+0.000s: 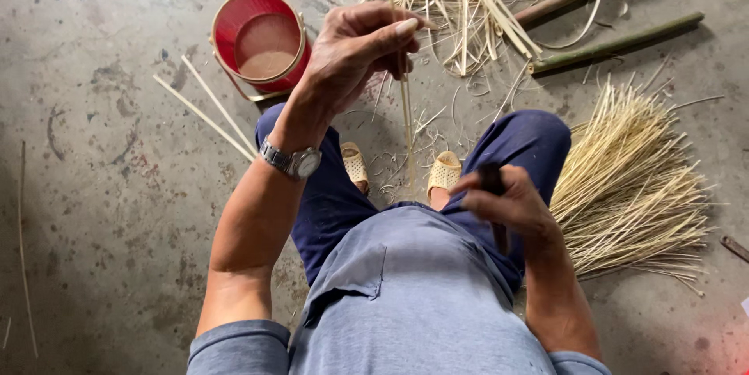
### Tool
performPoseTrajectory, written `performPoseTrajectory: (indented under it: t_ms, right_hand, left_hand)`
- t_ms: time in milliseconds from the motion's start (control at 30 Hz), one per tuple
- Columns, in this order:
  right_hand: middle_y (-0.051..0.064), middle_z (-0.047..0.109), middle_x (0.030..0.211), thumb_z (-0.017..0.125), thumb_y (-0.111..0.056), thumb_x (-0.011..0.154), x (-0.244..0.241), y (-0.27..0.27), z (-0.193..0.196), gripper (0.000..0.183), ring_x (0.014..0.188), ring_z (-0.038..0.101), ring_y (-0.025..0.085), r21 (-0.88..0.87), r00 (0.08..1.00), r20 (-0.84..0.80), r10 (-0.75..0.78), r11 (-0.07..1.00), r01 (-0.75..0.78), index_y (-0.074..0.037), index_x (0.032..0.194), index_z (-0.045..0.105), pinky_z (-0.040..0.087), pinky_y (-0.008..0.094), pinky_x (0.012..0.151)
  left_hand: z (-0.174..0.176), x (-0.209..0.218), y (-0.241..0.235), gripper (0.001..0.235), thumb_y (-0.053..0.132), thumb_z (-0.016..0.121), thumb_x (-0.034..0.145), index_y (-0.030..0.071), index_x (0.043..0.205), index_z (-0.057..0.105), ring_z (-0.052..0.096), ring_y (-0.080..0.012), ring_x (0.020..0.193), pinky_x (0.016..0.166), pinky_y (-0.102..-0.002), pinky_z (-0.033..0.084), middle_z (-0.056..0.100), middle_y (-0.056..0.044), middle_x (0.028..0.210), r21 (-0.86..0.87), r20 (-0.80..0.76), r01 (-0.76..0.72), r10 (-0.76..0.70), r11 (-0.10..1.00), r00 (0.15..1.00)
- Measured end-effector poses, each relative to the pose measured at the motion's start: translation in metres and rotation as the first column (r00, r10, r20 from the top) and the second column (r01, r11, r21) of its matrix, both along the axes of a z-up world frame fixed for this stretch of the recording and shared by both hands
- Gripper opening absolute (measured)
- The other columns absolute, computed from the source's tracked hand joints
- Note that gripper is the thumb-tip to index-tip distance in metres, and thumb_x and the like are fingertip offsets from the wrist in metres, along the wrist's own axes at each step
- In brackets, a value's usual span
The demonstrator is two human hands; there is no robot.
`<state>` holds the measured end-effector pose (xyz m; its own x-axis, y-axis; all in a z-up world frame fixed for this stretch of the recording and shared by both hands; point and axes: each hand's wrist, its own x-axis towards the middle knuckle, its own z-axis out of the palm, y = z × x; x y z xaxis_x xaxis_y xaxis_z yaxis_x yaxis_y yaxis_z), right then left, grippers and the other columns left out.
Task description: The person sits on the floor and uses a knife to split long bamboo strips into thinner strands. They repeatedly pick up a strip, split it with the knife, and place the resulting pieces aside.
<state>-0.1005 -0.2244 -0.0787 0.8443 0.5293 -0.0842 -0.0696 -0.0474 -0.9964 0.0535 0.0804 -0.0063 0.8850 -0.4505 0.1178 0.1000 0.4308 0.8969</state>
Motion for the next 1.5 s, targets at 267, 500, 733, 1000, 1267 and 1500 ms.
performPoseTrajectory:
  t_ms: [267,500,733,1000,1267,1500]
  right_hand:
    - [0.001,0.069,0.079,0.073,-0.019,0.095,-0.001,0.036,0.002,0.025,0.064,0.059,0.003,0.014,0.967,0.028,-0.254,0.967,0.253,0.000,0.111,0.074,0.050,0.020,0.055]
    - [0.001,0.069,0.077,0.074,-0.015,0.097,0.002,0.046,0.005,0.017,0.066,0.059,0.003,0.045,0.959,0.032,-0.281,0.959,0.280,0.000,0.107,0.076,0.049,0.020,0.056]
    - [0.003,0.073,0.079,0.071,-0.017,0.098,0.009,0.038,0.008,0.017,0.055,0.053,0.003,0.153,0.924,-0.105,-0.367,0.912,0.380,-0.001,0.104,0.075,0.042,0.021,0.045]
    - [0.002,0.066,0.073,0.069,-0.023,0.101,0.013,-0.015,0.033,0.019,0.055,0.052,0.004,0.019,0.778,-0.022,-0.628,0.778,0.628,-0.004,0.102,0.071,0.040,0.020,0.046]
    - [0.000,0.065,0.076,0.068,-0.020,0.103,-0.005,-0.126,-0.010,0.014,0.054,0.047,0.004,-0.018,0.521,0.050,-0.852,0.520,0.854,-0.005,0.102,0.069,0.037,0.021,0.046]
    - [0.003,0.051,0.063,0.063,-0.029,0.107,-0.059,-0.173,-0.119,0.036,0.048,0.044,0.009,-0.608,0.274,0.192,-0.943,0.105,0.787,-0.003,0.083,0.064,0.034,0.029,0.044]
  left_hand:
    - [-0.003,-0.010,-0.023,0.029,0.021,0.074,0.101,-0.002,0.118,0.073,0.074,-0.0134,0.078,0.067,-0.028,0.061,0.073,-0.007,0.091,0.036,0.076,-0.102,0.099,0.994,0.992]
    - [-0.006,-0.013,-0.030,0.033,0.018,0.073,0.103,-0.004,0.126,0.070,0.073,-0.0136,0.079,0.070,-0.028,0.062,0.073,-0.007,0.091,0.060,0.084,-0.107,0.101,0.993,0.991]
    - [-0.021,-0.008,-0.024,0.043,0.014,0.070,0.101,-0.004,0.139,0.061,0.074,-0.0148,0.075,0.066,-0.030,0.063,0.072,-0.008,0.089,0.090,0.013,-0.136,0.136,0.987,0.991]
    - [-0.056,-0.017,-0.016,0.040,0.011,0.066,0.102,-0.011,0.136,0.062,0.067,-0.0129,0.071,0.064,-0.026,0.056,0.068,-0.006,0.087,0.150,-0.159,-0.266,0.289,0.952,0.944]
    - [-0.079,-0.034,-0.005,0.036,0.008,0.066,0.102,-0.009,0.134,0.064,0.069,-0.0131,0.075,0.065,-0.026,0.058,0.070,-0.007,0.088,0.230,-0.195,-0.311,0.357,0.922,0.914]
    - [-0.084,-0.044,-0.004,0.034,0.006,0.067,0.104,-0.008,0.134,0.065,0.069,-0.0131,0.076,0.067,-0.025,0.058,0.072,-0.008,0.092,0.217,-0.139,-0.311,0.345,0.925,0.928]
